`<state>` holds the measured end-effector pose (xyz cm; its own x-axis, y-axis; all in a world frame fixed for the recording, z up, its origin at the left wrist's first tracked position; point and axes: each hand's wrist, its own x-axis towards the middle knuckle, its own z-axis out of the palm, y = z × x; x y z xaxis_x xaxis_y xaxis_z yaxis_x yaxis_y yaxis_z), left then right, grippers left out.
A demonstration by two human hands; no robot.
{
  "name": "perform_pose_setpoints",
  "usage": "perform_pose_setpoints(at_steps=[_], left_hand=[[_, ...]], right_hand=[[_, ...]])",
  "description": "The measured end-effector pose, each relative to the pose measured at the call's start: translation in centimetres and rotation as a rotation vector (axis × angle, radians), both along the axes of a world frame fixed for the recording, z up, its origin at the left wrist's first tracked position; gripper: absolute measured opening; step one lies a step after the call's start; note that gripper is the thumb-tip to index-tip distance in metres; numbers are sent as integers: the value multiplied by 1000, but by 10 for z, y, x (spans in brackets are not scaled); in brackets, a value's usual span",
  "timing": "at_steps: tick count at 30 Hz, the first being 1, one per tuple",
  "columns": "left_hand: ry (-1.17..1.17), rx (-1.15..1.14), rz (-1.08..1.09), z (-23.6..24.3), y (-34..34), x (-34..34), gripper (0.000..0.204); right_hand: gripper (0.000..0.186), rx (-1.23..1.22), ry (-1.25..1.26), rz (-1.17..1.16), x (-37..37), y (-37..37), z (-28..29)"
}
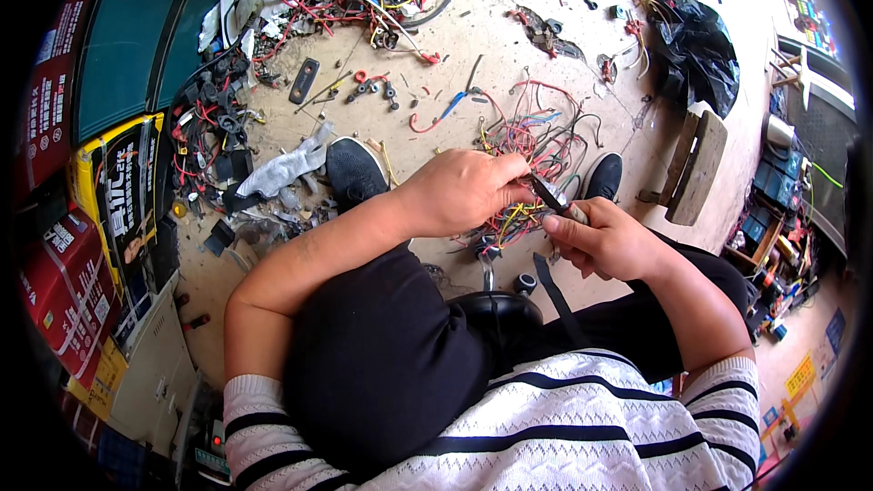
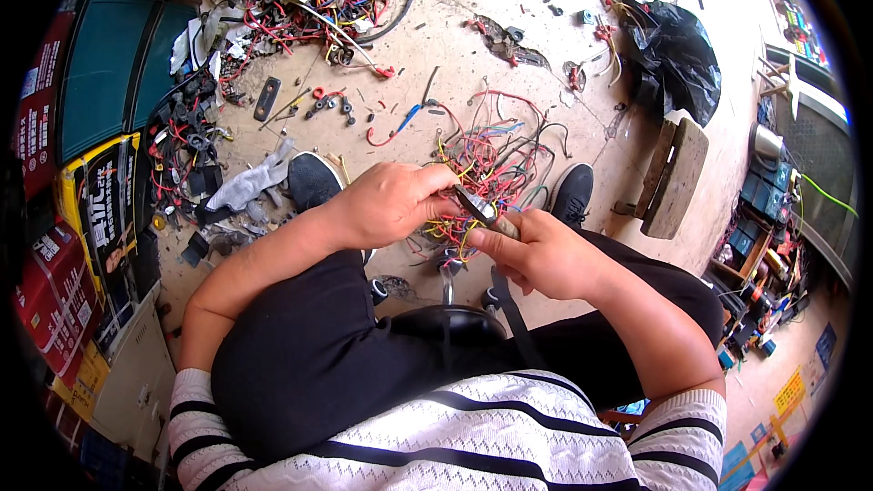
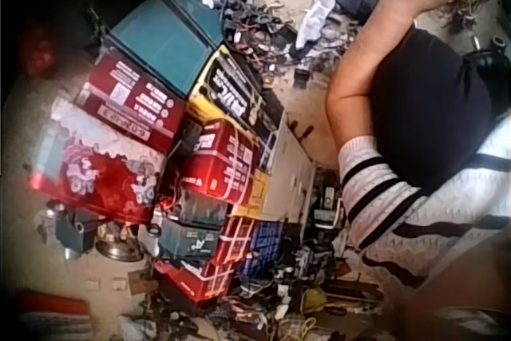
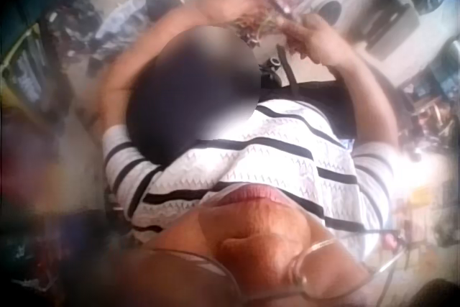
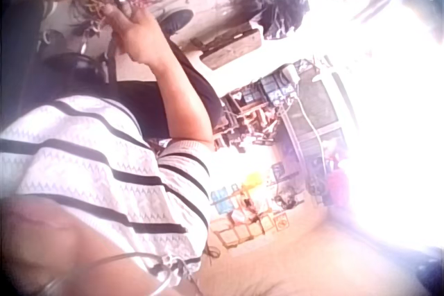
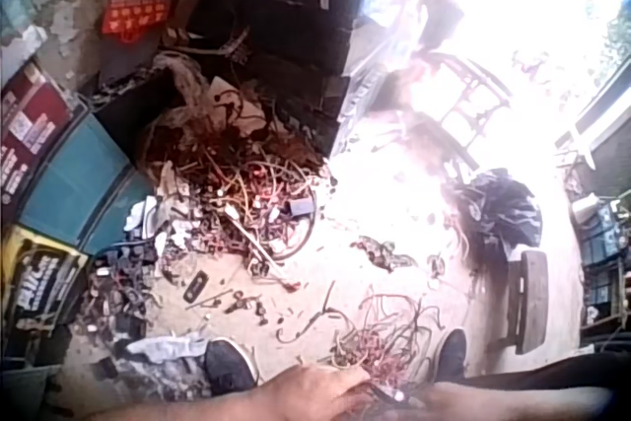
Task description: The person strips insulation from multiple colored wires and twists the ends together using pliers.
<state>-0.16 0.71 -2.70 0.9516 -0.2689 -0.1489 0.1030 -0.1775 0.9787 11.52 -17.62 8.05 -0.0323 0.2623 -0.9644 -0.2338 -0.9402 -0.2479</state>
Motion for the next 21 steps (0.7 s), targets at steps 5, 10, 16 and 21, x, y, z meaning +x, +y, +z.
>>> perform_pose_setpoints(at_steps=[5, 10, 16, 21], left_hand=[[125, -178, 65, -8, -11, -3, 30], [528, -597, 23, -11, -13, -4, 32], [772, -913, 4, -7, -28, 2, 31], [841, -1107, -35, -9, -25, 3, 23]], right_hand=[[42, 35, -318, 71, -10, 1, -7], [28, 87, -508, -100, -4, 1, -14], [25, 197, -404, -332, -20, 7, -19], [17, 364, -482, -220, -16, -2, -29]])
